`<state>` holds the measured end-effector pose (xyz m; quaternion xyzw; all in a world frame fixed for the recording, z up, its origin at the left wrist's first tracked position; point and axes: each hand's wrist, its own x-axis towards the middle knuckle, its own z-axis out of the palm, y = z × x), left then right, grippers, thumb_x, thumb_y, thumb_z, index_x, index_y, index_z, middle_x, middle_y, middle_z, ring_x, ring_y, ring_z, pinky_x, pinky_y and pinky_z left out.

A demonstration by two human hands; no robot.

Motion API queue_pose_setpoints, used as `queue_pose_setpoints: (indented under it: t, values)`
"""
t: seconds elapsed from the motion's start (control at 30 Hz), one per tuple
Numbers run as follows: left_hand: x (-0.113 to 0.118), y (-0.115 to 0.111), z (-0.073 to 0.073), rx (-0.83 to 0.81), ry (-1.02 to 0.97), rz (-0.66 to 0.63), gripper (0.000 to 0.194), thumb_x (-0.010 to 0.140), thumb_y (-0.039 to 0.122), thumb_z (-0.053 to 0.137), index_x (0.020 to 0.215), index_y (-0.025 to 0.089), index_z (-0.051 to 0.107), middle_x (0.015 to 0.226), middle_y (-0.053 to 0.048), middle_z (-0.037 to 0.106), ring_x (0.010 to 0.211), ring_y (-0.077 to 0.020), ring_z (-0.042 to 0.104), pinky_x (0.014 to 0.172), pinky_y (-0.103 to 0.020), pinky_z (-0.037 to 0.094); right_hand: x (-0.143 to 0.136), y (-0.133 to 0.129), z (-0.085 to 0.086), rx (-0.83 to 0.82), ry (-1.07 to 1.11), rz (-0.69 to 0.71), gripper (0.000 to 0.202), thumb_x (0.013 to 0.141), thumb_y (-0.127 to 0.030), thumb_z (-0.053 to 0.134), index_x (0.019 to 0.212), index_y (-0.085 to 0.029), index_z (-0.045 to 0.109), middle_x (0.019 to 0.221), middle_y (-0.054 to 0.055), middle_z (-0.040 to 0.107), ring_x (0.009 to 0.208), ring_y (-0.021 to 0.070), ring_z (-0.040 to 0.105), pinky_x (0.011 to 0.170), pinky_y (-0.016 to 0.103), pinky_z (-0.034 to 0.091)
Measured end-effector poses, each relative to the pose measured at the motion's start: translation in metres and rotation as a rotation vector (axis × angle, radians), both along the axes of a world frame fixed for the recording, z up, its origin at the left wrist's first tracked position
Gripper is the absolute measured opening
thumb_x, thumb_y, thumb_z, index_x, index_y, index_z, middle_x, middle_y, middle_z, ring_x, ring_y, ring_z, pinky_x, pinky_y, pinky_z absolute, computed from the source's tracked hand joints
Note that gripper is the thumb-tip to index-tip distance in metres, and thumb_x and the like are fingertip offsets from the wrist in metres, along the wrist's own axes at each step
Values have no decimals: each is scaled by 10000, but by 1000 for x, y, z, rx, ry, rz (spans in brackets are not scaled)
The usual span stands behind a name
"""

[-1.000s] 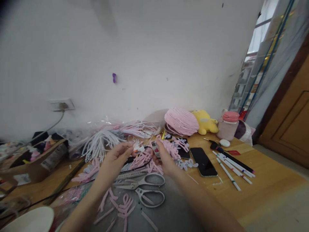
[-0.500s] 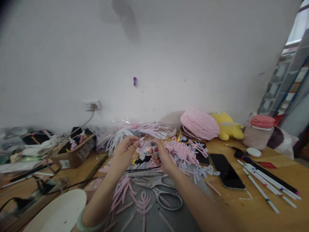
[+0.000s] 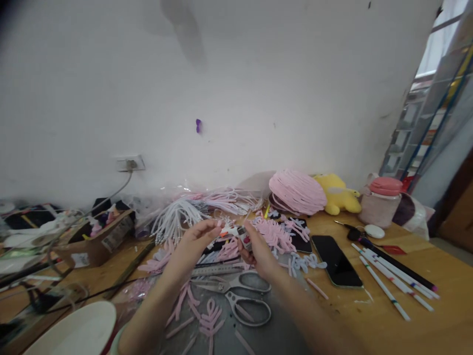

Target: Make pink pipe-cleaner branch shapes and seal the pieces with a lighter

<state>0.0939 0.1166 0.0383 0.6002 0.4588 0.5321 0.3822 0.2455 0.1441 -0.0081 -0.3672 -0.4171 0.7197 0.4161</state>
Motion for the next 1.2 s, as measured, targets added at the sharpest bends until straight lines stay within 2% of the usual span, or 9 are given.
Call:
queue_pose_setpoints:
  t: [0.1,0.27,0.37,0.43,0.6,0.73,0.83,0.97,1.2]
  values:
    - [6,-2,-1,-60,-129,-8,192,674,328,639,762,157,640,776,2,615,768,-142,533,739,-233,391,1,-3,-8,-38,22,-17,554,683,-683,440,475,-170,434,298,-76,304,270,25,199,319,177,78]
    - [17,-6,-2,-85,-337,-135,178,696,297,633,610,157,567,577,41,513,591,-91,462,631,-197,372,-2,-3,-13,-31,117,24,578,686,-699,427,457,-168,427,296,-77,290,266,23,204,313,175,98]
    - [20,-4,-6,-114,-416,-205,135,698,292,638,717,163,606,645,13,597,671,-117,539,709,-226,401,-1,-2,-13,-25,161,26,577,697,-692,418,458,-167,431,294,-79,287,262,23,197,311,174,94]
    - [19,-4,-9,-123,-430,-239,196,677,277,654,841,172,627,743,-18,656,798,-161,588,789,-268,409,0,-1,-13,-24,165,21,576,696,-692,417,461,-167,435,294,-79,286,262,24,198,312,175,92]
    - [15,-2,-8,-84,-291,-286,205,741,310,547,832,162,656,809,-47,694,895,-209,598,878,-326,379,4,0,-13,-5,161,19,569,705,-685,409,462,-171,426,300,-78,282,268,25,190,310,174,92]
    - [11,1,-6,-143,-142,-315,212,727,358,587,750,151,630,764,-39,691,808,-190,607,800,-296,408,7,2,-10,-20,80,-24,589,696,-698,395,438,-170,414,296,-80,263,255,19,169,307,177,64]
    - [9,4,-5,-220,-110,-338,246,639,358,683,742,163,574,712,-21,684,740,-171,616,716,-266,421,9,3,-7,9,34,-74,594,691,-693,405,415,-167,398,289,-80,254,251,13,165,312,175,58]
    - [6,7,-8,-213,-101,-314,342,617,413,700,776,183,504,647,-7,669,693,-166,619,652,-253,415,12,4,-4,8,16,-84,592,720,-672,382,406,-171,377,284,-81,240,253,13,148,312,175,45]
    - [9,10,-16,-139,30,-322,227,700,380,621,736,157,603,692,-7,648,690,-150,581,667,-241,409,9,2,-6,17,-14,-112,556,708,-660,431,448,-170,398,298,-84,262,267,17,179,311,168,58]
